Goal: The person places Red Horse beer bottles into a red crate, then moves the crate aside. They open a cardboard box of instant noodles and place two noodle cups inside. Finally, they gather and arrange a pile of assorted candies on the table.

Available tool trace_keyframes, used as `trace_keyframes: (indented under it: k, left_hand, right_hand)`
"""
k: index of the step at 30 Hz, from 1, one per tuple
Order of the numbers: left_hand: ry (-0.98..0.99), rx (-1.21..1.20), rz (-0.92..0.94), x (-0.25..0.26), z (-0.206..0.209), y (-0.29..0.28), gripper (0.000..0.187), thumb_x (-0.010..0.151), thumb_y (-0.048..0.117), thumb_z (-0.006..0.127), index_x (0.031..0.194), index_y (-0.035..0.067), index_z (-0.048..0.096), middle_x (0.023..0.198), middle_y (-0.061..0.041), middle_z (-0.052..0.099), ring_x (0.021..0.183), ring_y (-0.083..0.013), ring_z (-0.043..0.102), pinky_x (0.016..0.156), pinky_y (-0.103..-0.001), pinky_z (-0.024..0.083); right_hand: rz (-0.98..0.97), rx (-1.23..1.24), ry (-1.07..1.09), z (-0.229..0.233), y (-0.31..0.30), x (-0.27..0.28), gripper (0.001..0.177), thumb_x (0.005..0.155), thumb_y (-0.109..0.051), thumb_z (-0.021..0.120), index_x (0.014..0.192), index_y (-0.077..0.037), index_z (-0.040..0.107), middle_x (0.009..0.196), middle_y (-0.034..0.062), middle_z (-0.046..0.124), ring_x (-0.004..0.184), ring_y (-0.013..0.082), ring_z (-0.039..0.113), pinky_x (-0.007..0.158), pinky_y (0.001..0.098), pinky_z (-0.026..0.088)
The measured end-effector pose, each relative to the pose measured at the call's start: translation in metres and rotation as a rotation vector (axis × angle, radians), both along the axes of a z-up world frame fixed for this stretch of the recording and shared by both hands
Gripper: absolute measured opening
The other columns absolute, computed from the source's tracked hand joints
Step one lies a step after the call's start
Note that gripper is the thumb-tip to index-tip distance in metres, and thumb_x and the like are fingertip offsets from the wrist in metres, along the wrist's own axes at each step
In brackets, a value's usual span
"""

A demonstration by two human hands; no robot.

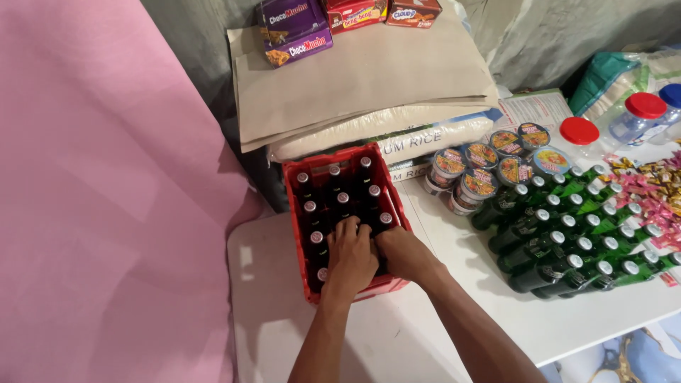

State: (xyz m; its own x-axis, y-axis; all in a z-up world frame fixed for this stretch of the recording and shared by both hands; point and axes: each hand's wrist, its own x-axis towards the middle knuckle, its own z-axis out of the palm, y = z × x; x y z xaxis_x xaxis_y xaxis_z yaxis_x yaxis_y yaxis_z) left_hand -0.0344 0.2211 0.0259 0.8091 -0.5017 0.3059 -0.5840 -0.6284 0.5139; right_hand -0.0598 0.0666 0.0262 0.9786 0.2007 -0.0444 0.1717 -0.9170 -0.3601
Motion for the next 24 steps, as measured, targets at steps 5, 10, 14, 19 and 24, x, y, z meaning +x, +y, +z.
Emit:
trace_keyframes:
  k: [5, 10, 14, 19, 24]
  left_hand:
    - [0.018, 0.015, 0.003, -0.001, -0.002, -0.003, 0.032, 0.077, 0.003, 0.066, 0.109, 0.0, 0.065, 0.129, -0.018, 0.055, 0.126, -0.0372, 0.047, 0.102, -0.054, 0.037]
    - [-0.01, 0.028, 0.004, -0.001, -0.003, -0.002, 0.026, 0.084, 0.01, 0.066, 0.108, -0.001, 0.066, 0.129, -0.019, 0.055, 0.126, -0.0366, 0.048, 0.102, -0.055, 0.035]
    - [-0.083, -0.052, 0.053, 0.001, -0.01, -0.002, 0.027, 0.094, 0.015, 0.06, 0.116, 0.0, 0.065, 0.13, -0.018, 0.058, 0.129, -0.0348, 0.05, 0.104, -0.054, 0.035]
    - [-0.362, -0.126, 0.175, -0.01, 0.003, 0.004, 0.033, 0.091, 0.015, 0.062, 0.119, -0.001, 0.063, 0.13, -0.02, 0.059, 0.132, -0.0352, 0.05, 0.102, -0.054, 0.034]
    - [-0.318, -0.045, 0.565, -0.017, 0.004, 0.018, 0.034, 0.084, 0.012, 0.065, 0.117, 0.003, 0.06, 0.133, -0.019, 0.056, 0.132, -0.0393, 0.051, 0.099, -0.055, 0.036]
  right_hand:
    - [-0.012, -0.012, -0.01, -0.005, 0.0, -0.005, 0.005, 0.076, 0.0, 0.068, 0.079, -0.003, 0.071, 0.08, 0.0191, 0.072, 0.077, 0.038, 0.07, 0.069, 0.048, 0.057]
    - [-0.037, 0.052, -0.104, -0.012, 0.002, -0.016, 0.006, 0.082, -0.005, 0.07, 0.085, -0.002, 0.066, 0.085, 0.0168, 0.07, 0.079, 0.0361, 0.07, 0.07, 0.0464, 0.056]
    - [-0.075, 0.16, -0.447, -0.007, 0.005, -0.03, 0.013, 0.08, -0.011, 0.074, 0.083, -0.003, 0.064, 0.085, 0.0137, 0.067, 0.084, 0.0337, 0.067, 0.073, 0.0431, 0.057]
    - [-0.224, 0.112, -0.916, 0.02, 0.019, -0.046, 0.024, 0.074, -0.017, 0.076, 0.091, -0.007, 0.063, 0.096, 0.0155, 0.066, 0.09, 0.0388, 0.063, 0.078, 0.0477, 0.052]
    - [-0.709, 0.826, -0.175, -0.04, -0.013, -0.033, 0.05, 0.1, -0.028, 0.056, 0.14, -0.003, 0.04, 0.122, 0.0193, 0.064, 0.104, 0.0352, 0.07, 0.086, 0.0459, 0.057]
